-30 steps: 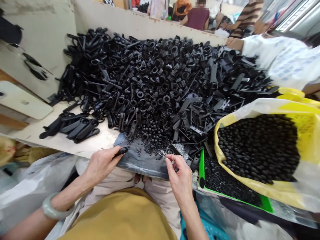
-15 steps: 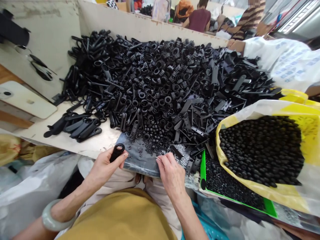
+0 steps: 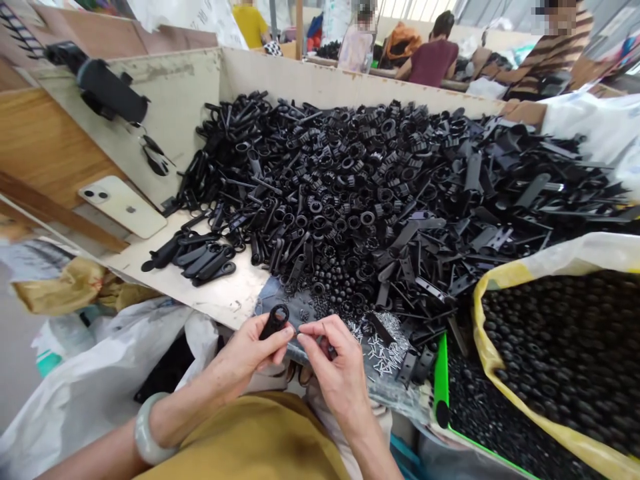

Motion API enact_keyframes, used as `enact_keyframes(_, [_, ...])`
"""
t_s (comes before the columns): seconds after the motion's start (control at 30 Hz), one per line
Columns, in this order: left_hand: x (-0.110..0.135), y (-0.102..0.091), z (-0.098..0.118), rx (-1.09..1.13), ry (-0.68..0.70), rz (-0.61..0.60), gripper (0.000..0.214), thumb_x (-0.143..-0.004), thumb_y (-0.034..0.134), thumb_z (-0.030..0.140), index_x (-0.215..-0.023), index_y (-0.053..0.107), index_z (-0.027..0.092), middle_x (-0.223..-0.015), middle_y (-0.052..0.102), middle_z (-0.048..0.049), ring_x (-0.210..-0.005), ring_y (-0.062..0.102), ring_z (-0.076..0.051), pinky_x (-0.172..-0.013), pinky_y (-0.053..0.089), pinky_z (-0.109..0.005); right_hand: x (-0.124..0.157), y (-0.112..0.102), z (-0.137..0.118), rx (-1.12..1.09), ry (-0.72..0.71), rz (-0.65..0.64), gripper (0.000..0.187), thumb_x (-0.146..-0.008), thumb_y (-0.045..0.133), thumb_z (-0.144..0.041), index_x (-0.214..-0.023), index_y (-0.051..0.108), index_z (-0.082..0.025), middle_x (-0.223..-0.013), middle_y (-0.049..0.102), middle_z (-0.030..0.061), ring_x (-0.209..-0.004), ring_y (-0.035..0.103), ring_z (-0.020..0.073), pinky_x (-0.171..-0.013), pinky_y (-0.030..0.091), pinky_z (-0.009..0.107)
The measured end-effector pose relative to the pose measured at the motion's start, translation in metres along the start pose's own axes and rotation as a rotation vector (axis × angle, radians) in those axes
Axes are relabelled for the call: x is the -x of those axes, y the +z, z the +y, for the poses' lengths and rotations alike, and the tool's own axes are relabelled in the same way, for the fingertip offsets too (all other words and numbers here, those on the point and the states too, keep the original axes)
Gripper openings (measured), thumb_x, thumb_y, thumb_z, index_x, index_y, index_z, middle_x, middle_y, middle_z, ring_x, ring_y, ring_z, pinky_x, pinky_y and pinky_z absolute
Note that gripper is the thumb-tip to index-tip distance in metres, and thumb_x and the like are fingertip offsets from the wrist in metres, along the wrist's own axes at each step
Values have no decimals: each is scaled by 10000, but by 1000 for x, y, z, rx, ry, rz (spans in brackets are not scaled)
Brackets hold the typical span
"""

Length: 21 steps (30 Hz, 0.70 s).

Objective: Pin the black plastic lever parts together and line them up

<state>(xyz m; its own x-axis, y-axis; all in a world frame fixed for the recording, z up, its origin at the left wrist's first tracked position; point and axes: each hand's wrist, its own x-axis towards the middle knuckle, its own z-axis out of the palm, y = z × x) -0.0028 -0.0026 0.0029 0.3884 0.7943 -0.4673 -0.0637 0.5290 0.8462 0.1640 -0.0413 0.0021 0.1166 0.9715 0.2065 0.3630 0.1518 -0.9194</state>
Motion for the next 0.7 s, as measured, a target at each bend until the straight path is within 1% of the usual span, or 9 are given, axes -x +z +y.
enact_keyframes(0.1, [1, 1, 1, -9, 10, -1, 398, -813, 747, 538, -788, 552, 191, -501, 519, 65, -433, 298, -58, -422, 178, -207, 0, 3, 2, -21, 9, -20, 81, -934, 706, -245, -897, 778, -248, -777, 660, -8, -635, 559, 133, -570, 443, 229])
enact_keyframes(0.27, [3, 0, 1, -21, 23, -11, 416, -810, 752, 540, -738, 532, 194, -495, 501, 67, -441, 360, -64, -437, 214, -207, 3, 3, 4, -39, 29, -50, 95, -942, 703, -263, -897, 785, -243, -787, 661, 3, -632, 550, 137, -568, 434, 239])
enact_keyframes(0.43, [2, -5, -2, 22, -25, -86, 348, -818, 764, 485, -842, 606, 175, -518, 535, 59, -456, 358, -63, -449, 199, -213, 10, 5, 12, -127, 98, -67, 110, -934, 720, -309, -890, 780, -228, -778, 652, 5, -646, 553, 138, -575, 436, 241])
enact_keyframes(0.5, [2, -4, -3, 72, -51, -110, 337, -802, 787, 457, -846, 617, 169, -527, 529, 60, -463, 344, -58, -452, 184, -217, 14, 7, 15, -189, 146, -46, 121, -924, 736, -338, -941, 772, -223, -760, 641, -5, -632, 546, 134, -566, 441, 239])
enact_keyframes(0.57, [1, -2, -4, 137, -79, -104, 345, -774, 813, 443, -816, 613, 165, -521, 495, 71, -462, 318, -52, -450, 169, -219, 17, 10, 16, -217, 175, -2, 132, -920, 745, -344, -970, 765, -223, -742, 637, -13, -624, 554, 133, -558, 450, 235])
enact_keyframes(0.63, [0, 0, -6, 215, -115, -64, 367, -733, 847, 434, -811, 609, 165, -517, 472, 84, -460, 308, -47, -448, 166, -216, 18, 12, 15, -177, 147, 38, 95, -927, 741, -317, -944, 773, -229, -763, 664, -4, -659, 595, 140, -581, 475, 237])
enact_keyframes(0.7, [0, 2, -8, 308, -164, -21, 394, -692, 880, 420, -823, 604, 171, -525, 475, 90, -460, 324, -45, -451, 172, -207, 17, 12, 12, -98, 62, 59, 71, -937, 729, -269, -926, 793, -242, -824, 705, 16, -724, 645, 155, -616, 505, 243])
